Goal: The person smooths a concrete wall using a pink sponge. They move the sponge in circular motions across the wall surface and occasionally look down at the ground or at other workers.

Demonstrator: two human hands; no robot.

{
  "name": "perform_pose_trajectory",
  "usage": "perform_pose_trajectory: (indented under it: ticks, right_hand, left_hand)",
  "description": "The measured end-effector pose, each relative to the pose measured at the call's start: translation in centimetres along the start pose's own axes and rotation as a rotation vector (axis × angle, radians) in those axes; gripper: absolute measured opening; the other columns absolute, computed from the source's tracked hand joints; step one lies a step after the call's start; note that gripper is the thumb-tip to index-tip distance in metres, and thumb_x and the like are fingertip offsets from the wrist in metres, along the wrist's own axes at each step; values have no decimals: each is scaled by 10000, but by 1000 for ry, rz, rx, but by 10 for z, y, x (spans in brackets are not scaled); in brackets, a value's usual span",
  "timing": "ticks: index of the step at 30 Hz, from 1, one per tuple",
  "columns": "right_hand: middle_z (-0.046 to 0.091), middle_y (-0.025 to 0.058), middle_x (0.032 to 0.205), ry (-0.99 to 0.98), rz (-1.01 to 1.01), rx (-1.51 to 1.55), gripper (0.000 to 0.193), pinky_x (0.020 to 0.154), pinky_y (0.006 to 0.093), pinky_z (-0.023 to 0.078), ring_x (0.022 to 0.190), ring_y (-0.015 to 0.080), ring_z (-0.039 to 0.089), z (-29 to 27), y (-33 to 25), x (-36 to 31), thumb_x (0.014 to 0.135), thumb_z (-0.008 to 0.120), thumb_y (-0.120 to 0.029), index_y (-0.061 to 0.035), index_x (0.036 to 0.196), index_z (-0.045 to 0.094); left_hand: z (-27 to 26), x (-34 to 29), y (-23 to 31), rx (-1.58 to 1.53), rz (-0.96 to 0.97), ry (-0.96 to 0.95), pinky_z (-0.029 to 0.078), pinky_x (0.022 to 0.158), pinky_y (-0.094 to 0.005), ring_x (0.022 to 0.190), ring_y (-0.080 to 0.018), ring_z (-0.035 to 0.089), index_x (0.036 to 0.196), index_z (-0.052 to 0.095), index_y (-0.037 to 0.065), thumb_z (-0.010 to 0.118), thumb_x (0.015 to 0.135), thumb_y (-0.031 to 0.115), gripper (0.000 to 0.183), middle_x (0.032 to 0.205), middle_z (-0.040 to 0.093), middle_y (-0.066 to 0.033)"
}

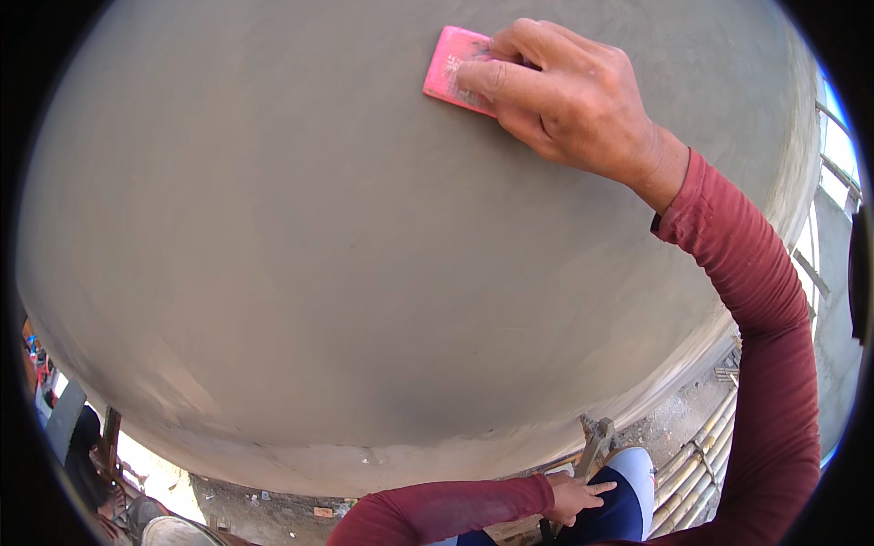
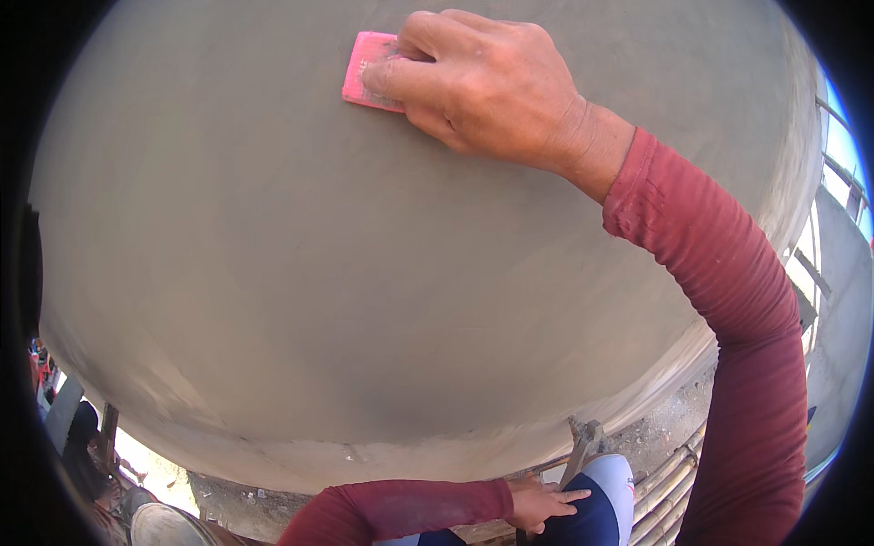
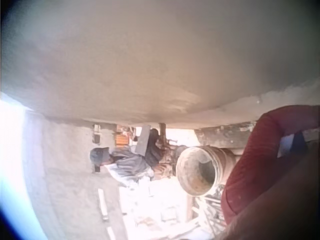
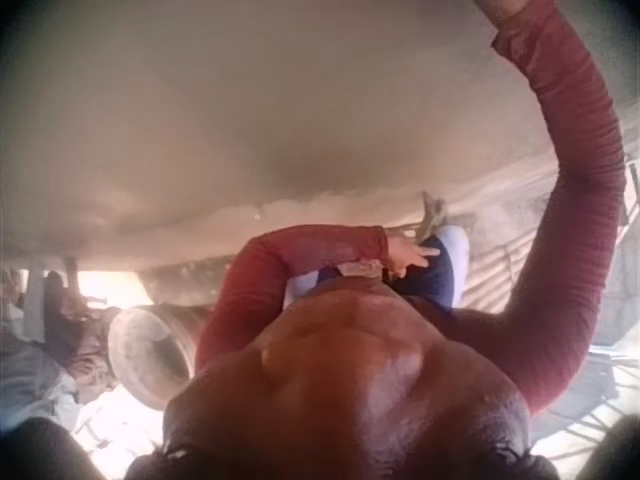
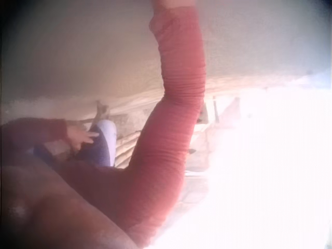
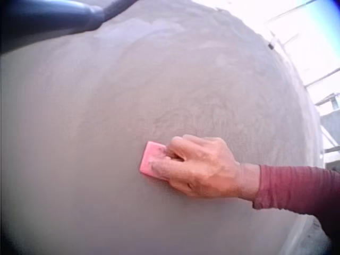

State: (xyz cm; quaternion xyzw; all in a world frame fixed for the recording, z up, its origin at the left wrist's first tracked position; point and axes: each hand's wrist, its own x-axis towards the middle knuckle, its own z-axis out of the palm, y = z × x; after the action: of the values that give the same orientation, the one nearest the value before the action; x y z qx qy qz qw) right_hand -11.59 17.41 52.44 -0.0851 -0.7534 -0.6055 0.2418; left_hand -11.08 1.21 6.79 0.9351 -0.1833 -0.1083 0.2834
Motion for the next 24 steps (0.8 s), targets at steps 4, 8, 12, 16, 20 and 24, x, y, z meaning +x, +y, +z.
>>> perform_pose_trajectory:
  ticks: [4,8,12,16,20,24]
  right_hand:
    - [783,161,1015,-291,264,-91,144,764,481,589,914,398,751,-33,32,3,1020,687,-172,-165,1108,801]
    - [702,14,927,-27,18,-16,203,600,326,543,729,199,664,-5,6,4,929,819,-83,-195,1097,807]
    - [707,18,938,-62,48,-59,228,615,332,553,741,206,667,-33,50,-32,921,806,-60,-190,1108,817]
    - [630,-8,933,74,76,-38,211,562,371,520,774,191,672,7,15,-12,895,784,-116,-224,1071,744]
    - [627,11,924,-176,-96,-2,200,586,348,548,766,183,659,-16,-30,-76,899,779,-100,-210,1066,765]
    - [684,3,955,50,323,-209,237,609,343,561,751,179,671,-40,52,-86,880,786,-75,-214,1071,802]
  left_hand:
    - [0,4,3,70,-64,-57,576,993,-600,1414,-364,583,1561,548,106,804,855,183,754,1889,74,-63]
    - [-6,7,-2,44,-51,-62,571,1009,-606,1413,-367,591,1552,550,101,795,873,208,729,1888,73,-61]
    - [-10,6,11,99,-68,-116,571,1021,-595,1428,-380,592,1593,522,101,786,884,217,765,1891,58,-56]
    - [4,13,-5,95,42,-37,632,904,-526,1203,-417,746,1477,610,71,840,886,239,656,1878,39,-157]
    - [-4,3,2,2,-68,-106,564,1050,-596,1436,-403,589,1511,574,70,784,889,227,675,1890,62,-72]
    - [7,9,-1,53,-67,-157,584,1012,-583,1421,-399,605,1457,603,61,766,902,213,599,1886,79,-81]
